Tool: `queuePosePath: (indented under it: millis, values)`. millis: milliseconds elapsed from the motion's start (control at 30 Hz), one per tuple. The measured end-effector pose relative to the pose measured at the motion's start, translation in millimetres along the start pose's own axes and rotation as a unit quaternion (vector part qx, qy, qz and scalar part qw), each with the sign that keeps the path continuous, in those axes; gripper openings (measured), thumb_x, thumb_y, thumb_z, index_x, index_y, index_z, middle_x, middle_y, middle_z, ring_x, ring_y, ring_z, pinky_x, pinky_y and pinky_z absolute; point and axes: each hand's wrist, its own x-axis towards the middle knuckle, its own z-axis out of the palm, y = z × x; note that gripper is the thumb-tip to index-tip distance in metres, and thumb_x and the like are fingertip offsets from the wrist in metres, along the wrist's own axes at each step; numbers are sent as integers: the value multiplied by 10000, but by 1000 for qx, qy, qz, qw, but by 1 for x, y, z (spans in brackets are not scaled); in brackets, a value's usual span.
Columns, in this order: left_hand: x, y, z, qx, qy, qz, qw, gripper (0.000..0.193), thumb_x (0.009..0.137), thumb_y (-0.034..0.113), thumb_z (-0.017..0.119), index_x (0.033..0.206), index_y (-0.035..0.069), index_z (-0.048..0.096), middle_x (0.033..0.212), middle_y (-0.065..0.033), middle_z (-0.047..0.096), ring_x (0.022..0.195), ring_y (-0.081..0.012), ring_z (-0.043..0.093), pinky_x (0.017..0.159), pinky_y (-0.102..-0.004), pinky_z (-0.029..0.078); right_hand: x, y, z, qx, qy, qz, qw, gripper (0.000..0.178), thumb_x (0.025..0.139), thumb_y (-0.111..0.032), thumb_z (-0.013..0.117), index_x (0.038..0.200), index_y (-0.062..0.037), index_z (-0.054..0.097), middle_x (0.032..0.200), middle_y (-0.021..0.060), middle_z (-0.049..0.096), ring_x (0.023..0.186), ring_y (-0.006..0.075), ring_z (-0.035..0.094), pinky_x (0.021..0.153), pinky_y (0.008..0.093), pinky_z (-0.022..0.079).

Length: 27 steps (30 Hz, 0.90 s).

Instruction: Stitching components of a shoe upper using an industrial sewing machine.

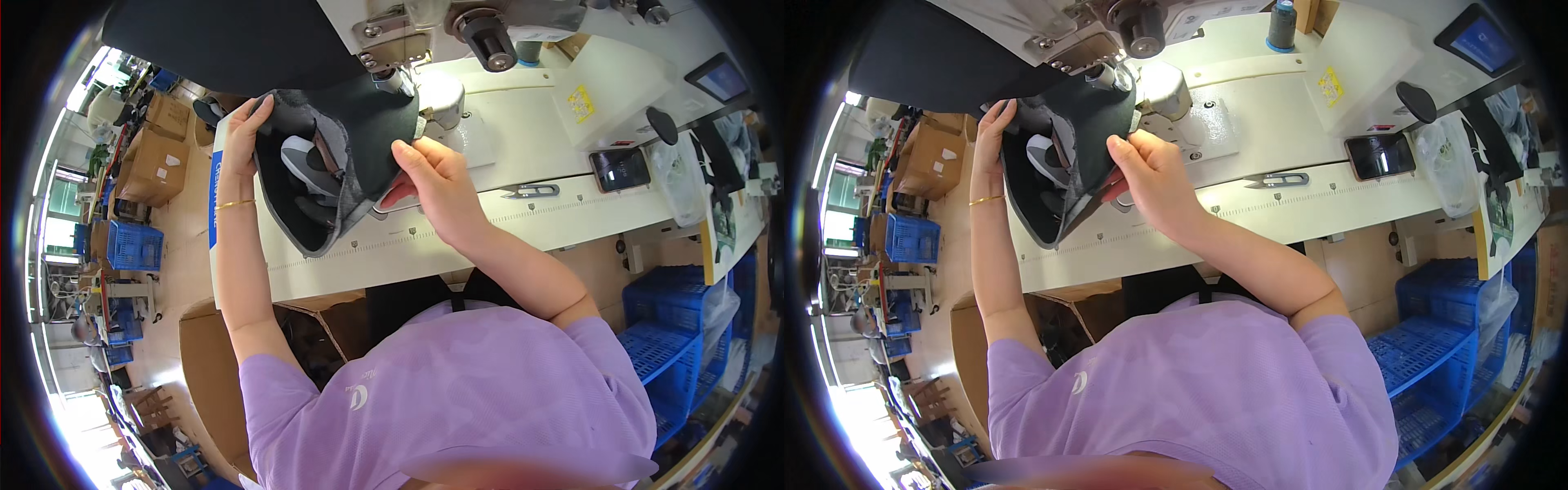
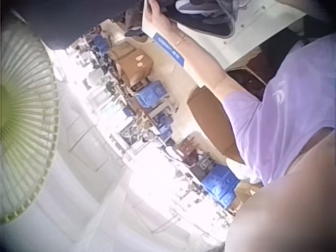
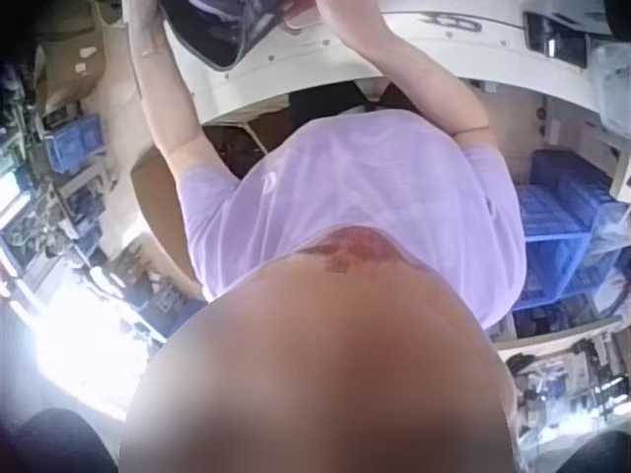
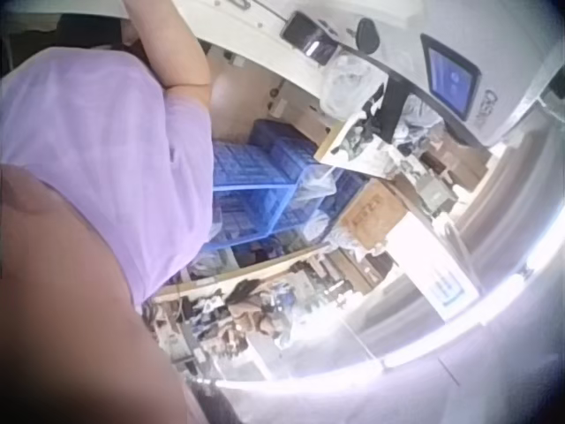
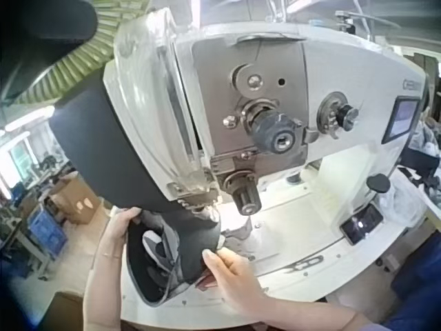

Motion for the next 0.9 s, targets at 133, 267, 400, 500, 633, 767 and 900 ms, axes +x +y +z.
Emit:
queuePosePath:
  millis: [133, 267, 400, 500, 633, 767, 900]
  values:
    - [-28, 21, 0, -25, 16, 0, 1000, 262, 879, 156, 642, 1076, -15, 644, 942, -69, 677, 839, -133, 642, 760, -232, 501, 0, -5, -2, 9, 10, 9, 1000, 264, 986, -231, 454, 913, -7, 571, 816, 58, 637, 679, 126, 626, 618, 266, 529]
    - [-52, 31, 4, -41, 60, 26, 997, 244, 879, 126, 635, 1051, -48, 643, 933, -92, 678, 813, -138, 644, 742, -230, 508, 3, -10, -7, -11, 24, -1, 1000, 254, 986, -229, 456, 905, -23, 581, 810, 21, 621, 677, 75, 581, 619, 231, 485]
    - [-64, 28, 8, -57, 92, 19, 994, 241, 875, 118, 642, 1021, -73, 645, 933, -105, 677, 817, -137, 641, 746, -229, 505, -8, -15, -5, -64, 31, -14, 997, 228, 985, -231, 462, 908, -46, 572, 760, -52, 525, 696, 18, 475, 647, 202, 423]
    - [-66, 25, 6, -63, 99, 24, 993, 246, 876, 120, 641, 1024, -76, 643, 938, -102, 677, 815, -135, 639, 741, -229, 503, -16, -14, 1, -72, 39, -33, 996, 217, 983, -230, 469, 883, -56, 551, 752, -72, 462, 697, 9, 417, 644, 196, 390]
    - [-66, 22, 7, -60, 116, 22, 991, 243, 895, 131, 611, 1045, -57, 641, 945, -106, 686, 798, -147, 661, 727, -235, 522, -13, -11, -4, -77, 37, -41, 995, 216, 982, -228, 470, 881, -55, 549, 770, -74, 464, 712, 4, 420, 644, 192, 384]
    - [-68, 23, 8, -62, 118, 41, 990, 245, 893, 130, 612, 1046, -59, 641, 951, -106, 684, 810, -152, 658, 742, -239, 517, -4, -9, -7, -67, 50, -48, 995, 228, 983, -224, 464, 873, -39, 539, 740, -60, 456, 684, 13, 425, 633, 200, 412]
    - [-74, 25, 9, -42, 149, 48, 987, 235, 889, 109, 610, 1042, -66, 644, 948, -109, 683, 834, -156, 653, 765, -241, 507, -3, -11, -11, -63, 42, -39, 996, 226, 985, -221, 459, 950, -36, 584, 799, -66, 490, 733, 7, 440, 688, 190, 391]
